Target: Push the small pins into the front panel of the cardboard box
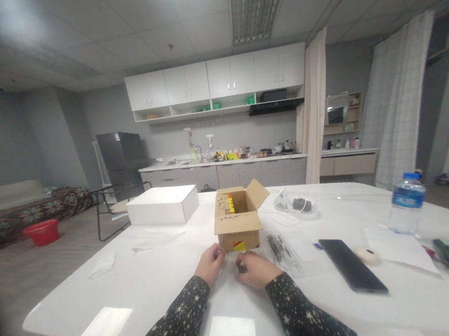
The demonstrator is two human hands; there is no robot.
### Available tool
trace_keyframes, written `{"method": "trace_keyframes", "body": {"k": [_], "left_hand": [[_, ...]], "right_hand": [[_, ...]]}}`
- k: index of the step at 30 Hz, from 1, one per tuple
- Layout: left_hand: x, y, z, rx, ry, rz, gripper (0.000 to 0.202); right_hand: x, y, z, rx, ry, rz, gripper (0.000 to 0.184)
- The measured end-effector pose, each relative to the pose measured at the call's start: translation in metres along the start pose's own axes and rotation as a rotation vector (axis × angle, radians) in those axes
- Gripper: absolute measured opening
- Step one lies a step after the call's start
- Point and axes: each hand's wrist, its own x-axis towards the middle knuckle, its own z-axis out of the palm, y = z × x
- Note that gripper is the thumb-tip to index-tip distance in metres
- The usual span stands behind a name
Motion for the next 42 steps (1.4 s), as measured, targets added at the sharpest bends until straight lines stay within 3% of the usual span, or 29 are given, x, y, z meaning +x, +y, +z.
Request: {"method": "trace_keyframes", "body": {"k": [13, 21, 33, 42], "left_hand": [[0.0, 0.003, -0.001, 0.008, -0.003, -0.005, 0.012], [0.0, 0.003, -0.001, 0.009, -0.004, -0.006, 0.013], [0.001, 0.0, 0.001, 0.004, 0.001, 0.016, 0.012], [0.001, -0.002, 0.001, 0.006, 0.004, 0.027, 0.014]], "right_hand": [[0.003, 0.006, 0.003, -0.007, 0.031, -0.001, 0.033], [0.003, 0.003, 0.003, -0.039, 0.024, 0.034, 0.011], [0.005, 0.008, 0.012, -0.025, 0.026, 0.025, 0.013], [-0.002, -0.018, 0.007, -0.198, 0.021, 0.116, 0.018]]}}
